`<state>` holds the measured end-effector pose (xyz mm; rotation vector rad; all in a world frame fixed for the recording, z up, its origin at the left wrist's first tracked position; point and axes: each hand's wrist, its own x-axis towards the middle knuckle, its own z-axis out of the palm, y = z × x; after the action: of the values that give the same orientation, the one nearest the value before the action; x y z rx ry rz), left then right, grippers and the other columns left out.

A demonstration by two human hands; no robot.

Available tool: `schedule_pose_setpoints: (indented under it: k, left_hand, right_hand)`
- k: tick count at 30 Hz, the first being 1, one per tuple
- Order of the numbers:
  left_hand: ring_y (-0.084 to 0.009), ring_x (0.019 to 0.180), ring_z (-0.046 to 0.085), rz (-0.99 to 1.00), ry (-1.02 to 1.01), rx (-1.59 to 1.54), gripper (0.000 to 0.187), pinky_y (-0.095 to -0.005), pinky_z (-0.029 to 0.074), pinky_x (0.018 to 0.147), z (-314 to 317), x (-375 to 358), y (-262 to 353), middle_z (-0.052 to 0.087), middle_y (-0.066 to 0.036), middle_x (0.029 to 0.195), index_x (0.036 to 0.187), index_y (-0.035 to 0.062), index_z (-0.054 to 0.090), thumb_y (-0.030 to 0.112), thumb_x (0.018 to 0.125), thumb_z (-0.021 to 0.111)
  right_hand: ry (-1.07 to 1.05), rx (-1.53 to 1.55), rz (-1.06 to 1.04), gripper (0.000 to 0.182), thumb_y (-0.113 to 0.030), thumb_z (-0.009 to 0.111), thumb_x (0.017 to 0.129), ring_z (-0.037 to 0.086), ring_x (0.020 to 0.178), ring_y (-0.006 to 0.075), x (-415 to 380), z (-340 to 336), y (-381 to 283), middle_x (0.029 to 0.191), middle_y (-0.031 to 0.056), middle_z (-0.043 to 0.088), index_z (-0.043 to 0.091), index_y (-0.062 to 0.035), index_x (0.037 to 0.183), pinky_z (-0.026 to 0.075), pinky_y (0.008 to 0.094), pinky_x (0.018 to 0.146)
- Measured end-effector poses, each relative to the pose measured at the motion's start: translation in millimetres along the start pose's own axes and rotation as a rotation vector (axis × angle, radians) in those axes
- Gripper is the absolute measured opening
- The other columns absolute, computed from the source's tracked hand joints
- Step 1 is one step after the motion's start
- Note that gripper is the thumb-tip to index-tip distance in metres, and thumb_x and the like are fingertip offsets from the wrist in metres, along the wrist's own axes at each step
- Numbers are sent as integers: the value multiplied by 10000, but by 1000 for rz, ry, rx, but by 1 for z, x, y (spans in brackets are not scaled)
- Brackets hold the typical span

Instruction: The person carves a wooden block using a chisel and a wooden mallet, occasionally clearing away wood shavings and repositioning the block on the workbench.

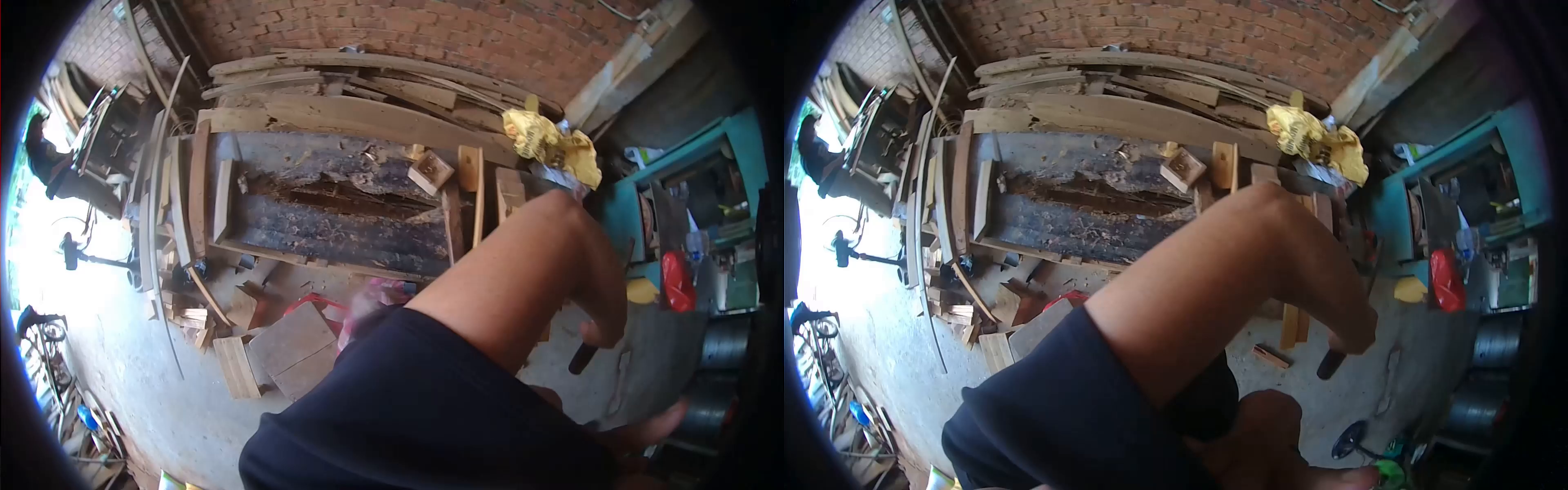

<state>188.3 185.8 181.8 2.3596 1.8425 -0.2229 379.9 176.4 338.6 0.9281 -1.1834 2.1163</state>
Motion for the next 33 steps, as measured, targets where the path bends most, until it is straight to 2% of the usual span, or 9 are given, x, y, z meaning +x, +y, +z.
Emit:
schedule_pose_setpoints:
  k: [10, 19, 24, 27, 33]
  left_hand:
    - [-244, 998, 657, 126, -12, 97, 381, -352, 513, 836, -3, 21, 35, 702, -38, 1069, 1139, 189, 699, 416, 836, 658]
    - [-241, 992, 657, 25, -54, 101, 387, -352, 515, 831, 4, 14, 8, 705, -34, 1058, 1131, 185, 703, 442, 846, 649]
    - [-239, 988, 657, -27, -46, -16, 392, -353, 516, 829, 15, 14, 3, 706, -31, 1051, 1126, 183, 705, 456, 851, 643]
    - [-238, 985, 657, -10, -43, -24, 396, -353, 516, 827, 19, 25, 10, 707, -30, 1047, 1123, 182, 707, 465, 854, 640]
    - [-236, 981, 658, 48, -75, 74, 404, -353, 517, 824, 19, 44, 17, 709, -26, 1039, 1118, 180, 710, 482, 861, 634]
  right_hand:
    - [3, 23, 46, 656, -446, 494, 956, 538, 1066, 227, -5, 14, 8, 1122, 171, 546, 246, 10, 1356, 435, 372, 924]
    - [-128, 228, 110, 709, -474, 493, 953, 544, 1088, 240, -6, 17, 30, 1143, 185, 554, 226, 18, 1388, 436, 382, 941]
    - [-207, 406, 180, 739, -489, 493, 951, 547, 1100, 247, 1, 14, 39, 1154, 194, 558, 216, 23, 1406, 438, 387, 951]
    - [-286, 535, 263, 757, -499, 493, 950, 549, 1107, 251, 6, 21, 56, 1161, 198, 560, 209, 25, 1417, 438, 391, 957]
    - [-456, 862, 625, 792, -517, 493, 949, 553, 1121, 260, 10, 50, 120, 1174, 208, 565, 196, 31, 1438, 440, 397, 969]
